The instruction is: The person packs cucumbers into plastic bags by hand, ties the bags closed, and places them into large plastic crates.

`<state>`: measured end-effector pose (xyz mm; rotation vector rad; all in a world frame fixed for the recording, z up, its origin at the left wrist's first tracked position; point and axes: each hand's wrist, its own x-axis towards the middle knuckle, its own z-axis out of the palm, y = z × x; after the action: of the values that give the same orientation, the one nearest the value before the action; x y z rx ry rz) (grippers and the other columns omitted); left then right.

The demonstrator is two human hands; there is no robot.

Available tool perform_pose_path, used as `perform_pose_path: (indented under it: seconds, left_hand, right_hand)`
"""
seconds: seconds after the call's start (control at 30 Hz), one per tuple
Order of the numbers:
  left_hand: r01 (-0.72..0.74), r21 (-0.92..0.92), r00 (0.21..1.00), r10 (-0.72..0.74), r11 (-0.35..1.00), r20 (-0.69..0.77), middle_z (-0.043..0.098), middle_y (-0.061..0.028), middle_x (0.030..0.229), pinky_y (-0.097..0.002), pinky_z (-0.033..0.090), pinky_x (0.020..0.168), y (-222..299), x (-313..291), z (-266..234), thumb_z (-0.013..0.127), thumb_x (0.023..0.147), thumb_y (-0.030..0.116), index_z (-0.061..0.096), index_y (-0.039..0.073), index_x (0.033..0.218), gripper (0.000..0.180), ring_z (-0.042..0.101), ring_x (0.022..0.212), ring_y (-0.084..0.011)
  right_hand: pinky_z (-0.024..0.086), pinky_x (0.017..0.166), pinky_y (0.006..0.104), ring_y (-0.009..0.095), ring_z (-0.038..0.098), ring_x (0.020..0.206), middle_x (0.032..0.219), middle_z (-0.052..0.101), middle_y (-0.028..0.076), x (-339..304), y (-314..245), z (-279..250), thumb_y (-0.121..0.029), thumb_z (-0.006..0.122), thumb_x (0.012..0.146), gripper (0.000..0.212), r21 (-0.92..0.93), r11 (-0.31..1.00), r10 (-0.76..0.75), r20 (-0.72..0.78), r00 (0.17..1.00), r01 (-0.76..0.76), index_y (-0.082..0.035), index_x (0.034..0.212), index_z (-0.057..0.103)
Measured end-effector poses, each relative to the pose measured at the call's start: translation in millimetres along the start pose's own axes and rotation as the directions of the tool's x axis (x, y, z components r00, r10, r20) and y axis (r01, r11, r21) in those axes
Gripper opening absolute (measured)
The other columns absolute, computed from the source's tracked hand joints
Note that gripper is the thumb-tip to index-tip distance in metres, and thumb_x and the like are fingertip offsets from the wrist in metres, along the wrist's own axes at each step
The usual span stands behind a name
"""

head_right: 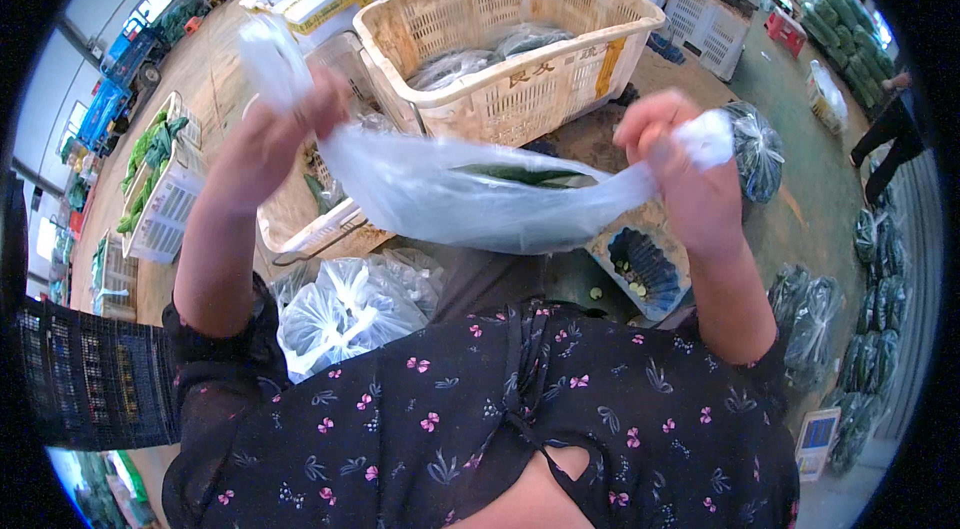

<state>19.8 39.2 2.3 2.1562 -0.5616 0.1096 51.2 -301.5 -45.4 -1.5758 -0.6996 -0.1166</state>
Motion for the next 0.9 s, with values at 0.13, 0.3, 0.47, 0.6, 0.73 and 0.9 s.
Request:
perform_pose_path:
  seconds: [0.13,0.3,0.47,0.6,0.73,0.9]
  left_hand:
    - [-0.173,0.139,0.968,0.142,0.975,0.208,0.047,-0.0042,0.082,-0.0287,0.037,0.071,0.1,-42.8,4.4,0.041,0.093,0.024,0.052,0.004,0.082,0.025,0.043,0.079,-0.0156]
    - [0.12,-0.003,0.961,-0.116,0.993,0.251,0.051,-0.0072,0.081,-0.0288,0.039,0.068,35.4,-79.4,8.2,0.043,0.092,0.025,0.055,0.002,0.084,0.028,0.049,0.077,-0.016]
    - [0.192,-0.501,0.965,-0.254,0.844,-0.057,0.053,-0.0089,0.095,-0.0304,0.044,0.082,25.1,-92.6,40.5,0.041,0.094,0.026,0.056,-0.003,0.093,0.033,0.054,0.092,-0.019]
    - [0.048,-0.825,0.947,-0.289,0.563,-0.142,0.051,-0.0119,0.104,-0.0388,0.039,0.093,11.3,-87.0,55.3,0.033,0.095,0.032,0.052,-0.002,0.103,0.04,0.052,0.1,-0.0234]
    - [-0.068,-0.972,0.958,-0.257,0.227,-0.127,0.055,-0.0153,0.095,-0.044,0.038,0.093,7.7,-45.6,61.5,0.031,0.096,0.033,0.051,0.001,0.096,0.038,0.052,0.099,-0.026]
    - [-0.029,-0.983,0.907,-0.409,0.181,-0.102,0.052,-0.0029,0.063,-0.0341,0.048,0.065,19.6,-15.4,57.4,0.034,0.095,0.031,0.047,0.011,0.076,0.031,0.052,0.056,-0.0134]
  right_hand:
    - [0.035,0.051,0.0221,0.01,0.047,0.056,0.067,0.053,0.003,-27.9,-16.6,-6.3,-0.048,0.067,0.07,0.048,-0.113,0.994,0.023,0.247,0.969,0.005,-0.002,0.078,0.059]
    - [0.033,0.044,0.0254,0.014,0.047,0.048,0.057,0.048,0.003,-27.2,-28.6,-10.1,-0.053,0.069,0.066,0.051,-0.221,0.944,-0.106,0.497,0.861,0.244,-0.004,0.076,0.059]
    - [0.031,0.043,0.0247,0.013,0.044,0.046,0.055,0.046,0.002,-25.7,-28.4,-7.5,-0.054,0.07,0.065,0.053,-0.187,0.951,-0.128,0.489,0.863,0.247,-0.004,0.077,0.059]
    - [0.033,0.043,0.0244,0.014,0.044,0.046,0.059,0.049,0.003,-25.8,-33.8,-9.2,-0.037,0.069,0.069,0.037,-0.205,0.93,-0.17,0.492,0.854,0.304,-0.003,0.078,0.059]
    - [0.036,0.047,0.0259,0.016,0.047,0.049,0.062,0.051,0.004,-25.2,-46.5,-19.3,-0.029,0.068,0.067,0.031,-0.261,0.94,-0.056,0.517,0.854,0.22,-0.002,0.08,0.06]
    - [0.04,0.055,0.03,0.021,0.053,0.06,0.067,0.055,0.005,-23.6,-58.9,-22.2,-0.033,0.071,0.065,0.04,-0.33,0.876,-0.042,0.674,0.737,0.352,-0.002,0.088,0.061]
